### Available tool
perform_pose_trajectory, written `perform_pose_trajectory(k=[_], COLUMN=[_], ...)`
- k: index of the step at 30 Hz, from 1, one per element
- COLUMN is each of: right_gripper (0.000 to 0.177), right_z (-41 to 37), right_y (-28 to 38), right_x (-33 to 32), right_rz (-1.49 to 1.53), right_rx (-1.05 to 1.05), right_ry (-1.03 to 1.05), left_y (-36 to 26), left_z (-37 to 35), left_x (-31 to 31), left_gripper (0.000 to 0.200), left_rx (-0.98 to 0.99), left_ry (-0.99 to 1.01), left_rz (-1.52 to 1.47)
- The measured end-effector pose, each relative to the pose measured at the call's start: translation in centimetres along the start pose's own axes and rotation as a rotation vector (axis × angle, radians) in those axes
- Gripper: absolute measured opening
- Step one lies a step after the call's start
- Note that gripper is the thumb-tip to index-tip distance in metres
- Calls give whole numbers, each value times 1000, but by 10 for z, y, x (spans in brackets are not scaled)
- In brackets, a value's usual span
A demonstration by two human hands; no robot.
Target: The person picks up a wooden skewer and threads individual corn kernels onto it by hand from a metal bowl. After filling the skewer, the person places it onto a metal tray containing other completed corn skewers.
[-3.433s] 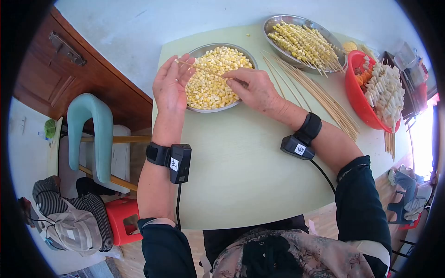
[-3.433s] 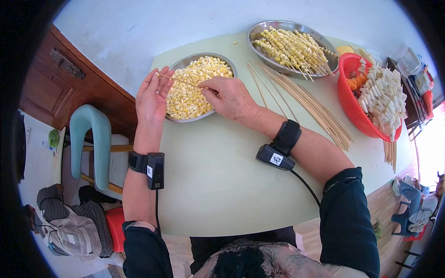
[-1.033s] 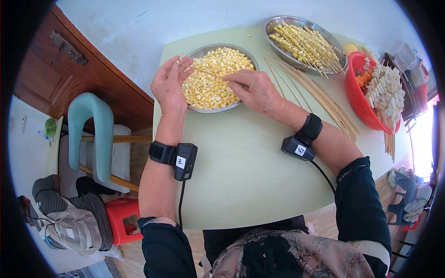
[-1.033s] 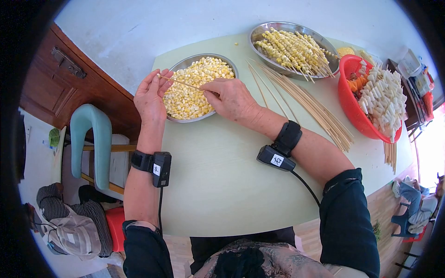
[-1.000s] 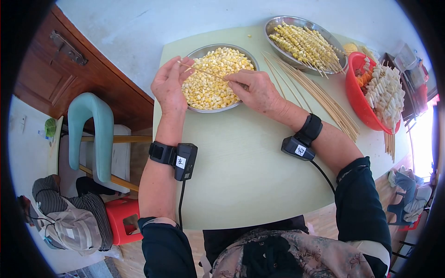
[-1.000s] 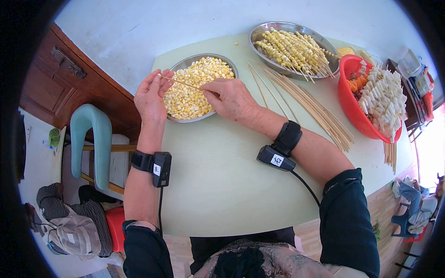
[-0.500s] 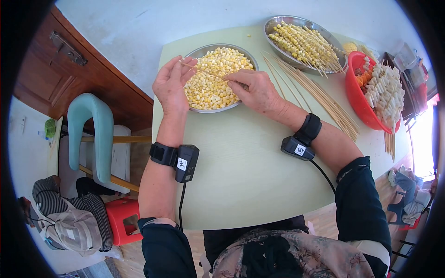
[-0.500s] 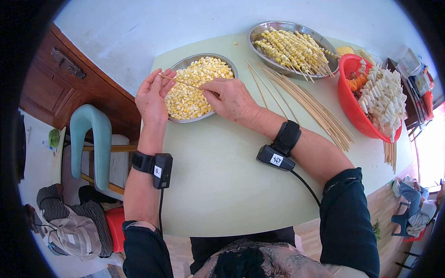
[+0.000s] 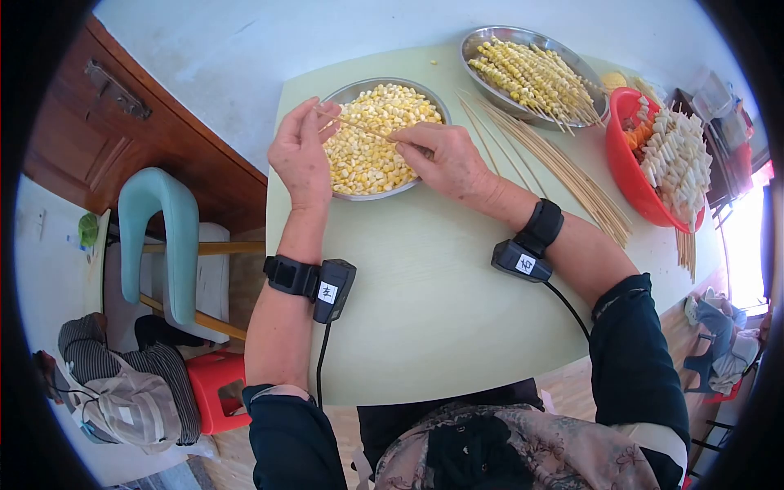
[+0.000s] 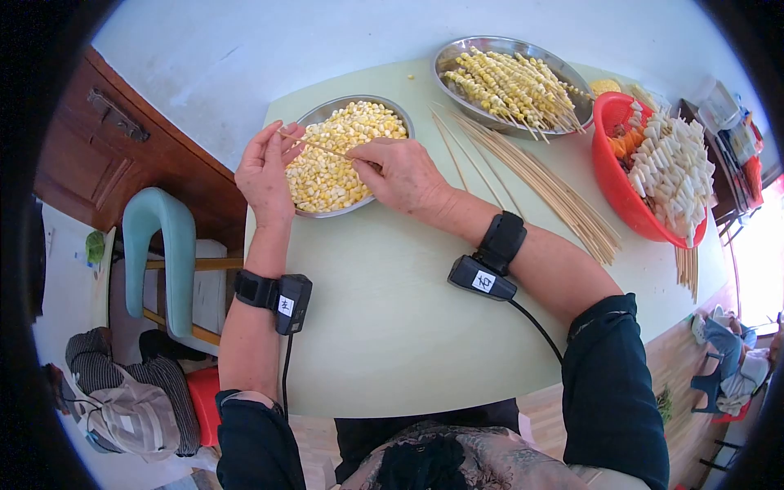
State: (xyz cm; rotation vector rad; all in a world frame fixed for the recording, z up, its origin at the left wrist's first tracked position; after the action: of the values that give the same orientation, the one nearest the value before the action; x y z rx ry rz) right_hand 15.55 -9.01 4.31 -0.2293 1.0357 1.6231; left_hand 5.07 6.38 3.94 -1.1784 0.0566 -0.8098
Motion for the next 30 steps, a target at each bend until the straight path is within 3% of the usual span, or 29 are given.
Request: perform_pose_trajectory(k=[5,16,23,30], right_gripper=[15,25,26,27], right_z=[-1,-3,-2,-1], right_y=[-1,-18,-16,-17], right_x=[-1,-3,-1,-3], right_rz=[10,224,185,134], right_rx=[14,266,231,191], right_ry=[-24,5,22,-16], left_y=[5,10,9,11], left_z=[-10,-43,-45,-27], left_x=[22,68,75,55], left_gripper=[19,18,19,20], left_rx=[3,39,37,-154], left_ry=[113,386,440,361], left_rz=[75,446,461,209])
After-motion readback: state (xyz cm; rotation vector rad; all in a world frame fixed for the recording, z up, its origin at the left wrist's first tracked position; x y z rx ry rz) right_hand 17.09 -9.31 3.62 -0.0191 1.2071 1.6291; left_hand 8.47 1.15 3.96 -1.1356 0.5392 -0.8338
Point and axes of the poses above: each hand's wrist, its own z-axis towards the middle knuckle, its own x-axis out of the palm, y = z × x, the point moved 10 cm from there along z, towards the middle knuckle, and after that the axes turned 15 degrees about -z, right-handed, at the moved point
